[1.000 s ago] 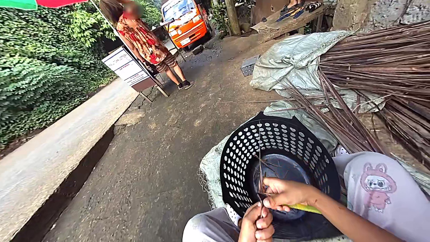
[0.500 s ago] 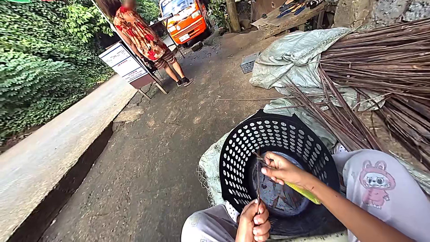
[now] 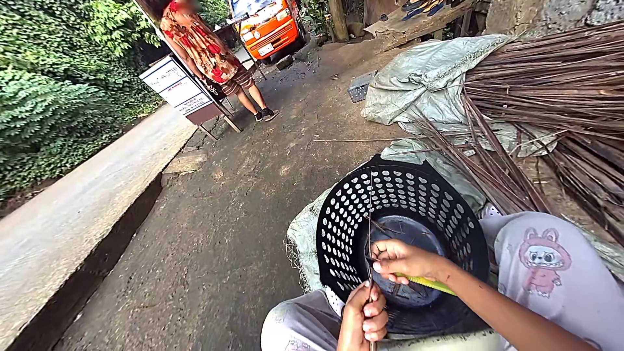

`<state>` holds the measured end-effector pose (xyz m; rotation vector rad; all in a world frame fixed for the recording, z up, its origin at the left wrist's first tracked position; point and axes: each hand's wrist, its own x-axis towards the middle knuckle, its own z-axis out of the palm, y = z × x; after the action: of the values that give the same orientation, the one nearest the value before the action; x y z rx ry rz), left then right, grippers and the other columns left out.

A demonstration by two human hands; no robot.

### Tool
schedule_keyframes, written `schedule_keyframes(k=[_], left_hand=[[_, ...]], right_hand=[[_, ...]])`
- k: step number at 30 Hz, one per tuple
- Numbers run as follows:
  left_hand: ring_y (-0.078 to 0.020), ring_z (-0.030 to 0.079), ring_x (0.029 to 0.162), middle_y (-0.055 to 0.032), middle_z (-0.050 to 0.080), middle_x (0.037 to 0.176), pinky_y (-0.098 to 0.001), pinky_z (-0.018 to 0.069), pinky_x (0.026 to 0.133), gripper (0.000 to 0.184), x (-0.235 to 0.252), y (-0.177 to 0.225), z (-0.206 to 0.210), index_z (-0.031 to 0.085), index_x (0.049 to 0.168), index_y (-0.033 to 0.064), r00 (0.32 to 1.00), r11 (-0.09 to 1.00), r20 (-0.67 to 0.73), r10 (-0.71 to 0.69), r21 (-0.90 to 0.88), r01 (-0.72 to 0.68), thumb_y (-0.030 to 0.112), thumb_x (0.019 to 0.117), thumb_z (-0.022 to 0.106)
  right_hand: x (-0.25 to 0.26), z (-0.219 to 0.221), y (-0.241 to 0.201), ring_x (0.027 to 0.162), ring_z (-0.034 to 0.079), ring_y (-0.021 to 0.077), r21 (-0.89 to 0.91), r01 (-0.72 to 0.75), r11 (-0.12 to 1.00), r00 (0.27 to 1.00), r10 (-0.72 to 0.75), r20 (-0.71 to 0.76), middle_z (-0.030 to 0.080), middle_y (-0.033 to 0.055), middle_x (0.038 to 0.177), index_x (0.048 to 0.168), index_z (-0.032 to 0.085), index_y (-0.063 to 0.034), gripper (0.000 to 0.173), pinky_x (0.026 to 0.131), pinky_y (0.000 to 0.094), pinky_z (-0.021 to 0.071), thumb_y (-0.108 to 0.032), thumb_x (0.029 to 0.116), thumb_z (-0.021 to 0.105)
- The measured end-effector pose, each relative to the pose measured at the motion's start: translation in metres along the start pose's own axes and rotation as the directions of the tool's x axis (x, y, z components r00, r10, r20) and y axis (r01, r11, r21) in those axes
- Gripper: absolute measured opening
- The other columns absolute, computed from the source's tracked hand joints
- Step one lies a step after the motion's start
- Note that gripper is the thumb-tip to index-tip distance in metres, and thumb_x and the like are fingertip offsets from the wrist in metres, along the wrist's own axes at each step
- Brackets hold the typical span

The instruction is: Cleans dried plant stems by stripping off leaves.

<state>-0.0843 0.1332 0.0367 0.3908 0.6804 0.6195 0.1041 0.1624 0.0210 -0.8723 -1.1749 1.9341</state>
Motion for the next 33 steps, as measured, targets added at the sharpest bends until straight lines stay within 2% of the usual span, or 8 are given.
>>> schedule_keyframes(k=[5, 9, 14, 17, 21, 26, 30, 33], left_hand=[[0.0058, 0.049, 0.037, 0.0124, 0.049, 0.050, -0.0074, 0.0381, 0.037, 0.037, 0.003, 0.001, -0.007, 0.054, 0.071, 0.0165, 0.984, 0.955, 0.167, -0.054, -0.279, 0.099, 0.007, 0.1003, 0.032], [0.0055, 0.050, 0.039, 0.0126, 0.051, 0.051, -0.0078, 0.0392, 0.038, 0.029, 0.000, -0.002, -0.012, 0.060, 0.073, 0.0167, 0.963, 0.947, 0.263, -0.052, -0.294, 0.132, 0.011, 0.0978, 0.046], [0.0047, 0.053, 0.040, 0.0117, 0.053, 0.052, -0.0082, 0.0413, 0.039, 0.023, 0.003, -0.001, -0.014, 0.063, 0.074, 0.0161, 0.949, 0.937, 0.310, -0.053, -0.314, 0.155, 0.013, 0.0950, 0.055], [0.0050, 0.053, 0.040, 0.0124, 0.053, 0.052, -0.0079, 0.0403, 0.039, 0.017, 0.002, -0.003, -0.013, 0.064, 0.076, 0.0166, 0.952, 0.943, 0.304, -0.037, -0.304, 0.134, 0.014, 0.0924, 0.060], [0.0049, 0.054, 0.042, 0.0123, 0.053, 0.054, -0.0080, 0.0412, 0.040, 0.014, 0.000, -0.004, -0.014, 0.066, 0.078, 0.0160, 0.932, 0.934, 0.359, -0.048, -0.314, 0.169, 0.017, 0.0914, 0.065], [0.0052, 0.054, 0.043, 0.0127, 0.054, 0.055, -0.0078, 0.0418, 0.042, 0.014, 0.001, -0.005, -0.013, 0.068, 0.079, 0.0159, 0.916, 0.934, 0.396, -0.064, -0.299, 0.195, 0.020, 0.0930, 0.066], [0.0054, 0.054, 0.043, 0.0121, 0.055, 0.055, -0.0076, 0.0415, 0.041, 0.017, 0.002, -0.002, -0.012, 0.066, 0.078, 0.0163, 0.948, 0.943, 0.316, -0.044, -0.301, 0.144, 0.017, 0.0941, 0.063], [0.0050, 0.053, 0.041, 0.0112, 0.054, 0.054, -0.0078, 0.0409, 0.040, 0.026, 0.002, 0.001, -0.007, 0.061, 0.075, 0.0157, 0.983, 0.960, 0.186, -0.006, -0.274, 0.057, 0.011, 0.0985, 0.050]], right_hand=[[0.002, -0.002, -0.003, 0.048, 0.048, -0.0073, -0.009, 0.093, 0.996, 0.991, -0.093, -0.100, 0.054, -0.0135, 0.059, 0.099, 0.050, -0.0080, 0.011, 0.048, 0.0095, 0.0383, 0.002, 0.0958, 0.050], [-0.003, -0.013, -0.022, 0.050, 0.048, -0.0066, 0.036, 0.143, 0.989, 0.950, -0.127, -0.284, 0.052, -0.0125, 0.061, 0.100, 0.047, -0.0082, 0.014, 0.049, 0.0097, 0.0389, 0.006, 0.0998, 0.046], [-0.009, 0.000, -0.007, 0.051, 0.047, -0.0067, -0.044, 0.001, 0.999, 1.000, 0.000, 0.022, 0.050, -0.0124, 0.063, 0.112, 0.048, -0.0039, 0.016, 0.050, 0.0107, 0.0388, 0.000, 0.0964, 0.049], [-0.005, 0.005, -0.001, 0.049, 0.046, -0.0073, -0.004, -0.042, 0.999, 0.990, 0.042, 0.133, 0.049, -0.0133, 0.060, 0.101, 0.050, -0.0096, 0.008, 0.048, 0.0096, 0.0380, -0.004, 0.0968, 0.048], [-0.005, -0.002, -0.003, 0.045, 0.043, -0.0089, 0.037, -0.031, 0.999, 0.973, 0.022, 0.231, 0.048, -0.0152, 0.056, 0.088, 0.052, -0.0157, 0.012, 0.044, 0.0086, 0.0339, -0.006, 0.0950, 0.047], [-0.005, -0.004, -0.006, 0.044, 0.044, -0.0093, -0.053, -0.007, 0.999, 0.947, 0.023, 0.321, 0.051, -0.0157, 0.054, 0.084, 0.057, -0.0139, 0.014, 0.043, 0.0086, 0.0344, -0.006, 0.0925, 0.050], [-0.003, 0.000, -0.007, 0.045, 0.045, -0.0086, -0.102, 0.032, 0.994, 0.980, -0.011, 0.199, 0.052, -0.0147, 0.055, 0.082, 0.057, -0.0117, 0.015, 0.045, 0.0099, 0.0356, -0.003, 0.0924, 0.052], [-0.001, 0.005, -0.005, 0.046, 0.044, -0.0075, -0.112, 0.068, 0.991, 0.997, -0.064, 0.044, 0.049, -0.0135, 0.055, 0.084, 0.056, -0.0081, 0.012, 0.046, 0.0108, 0.0348, -0.001, 0.0936, 0.052]])
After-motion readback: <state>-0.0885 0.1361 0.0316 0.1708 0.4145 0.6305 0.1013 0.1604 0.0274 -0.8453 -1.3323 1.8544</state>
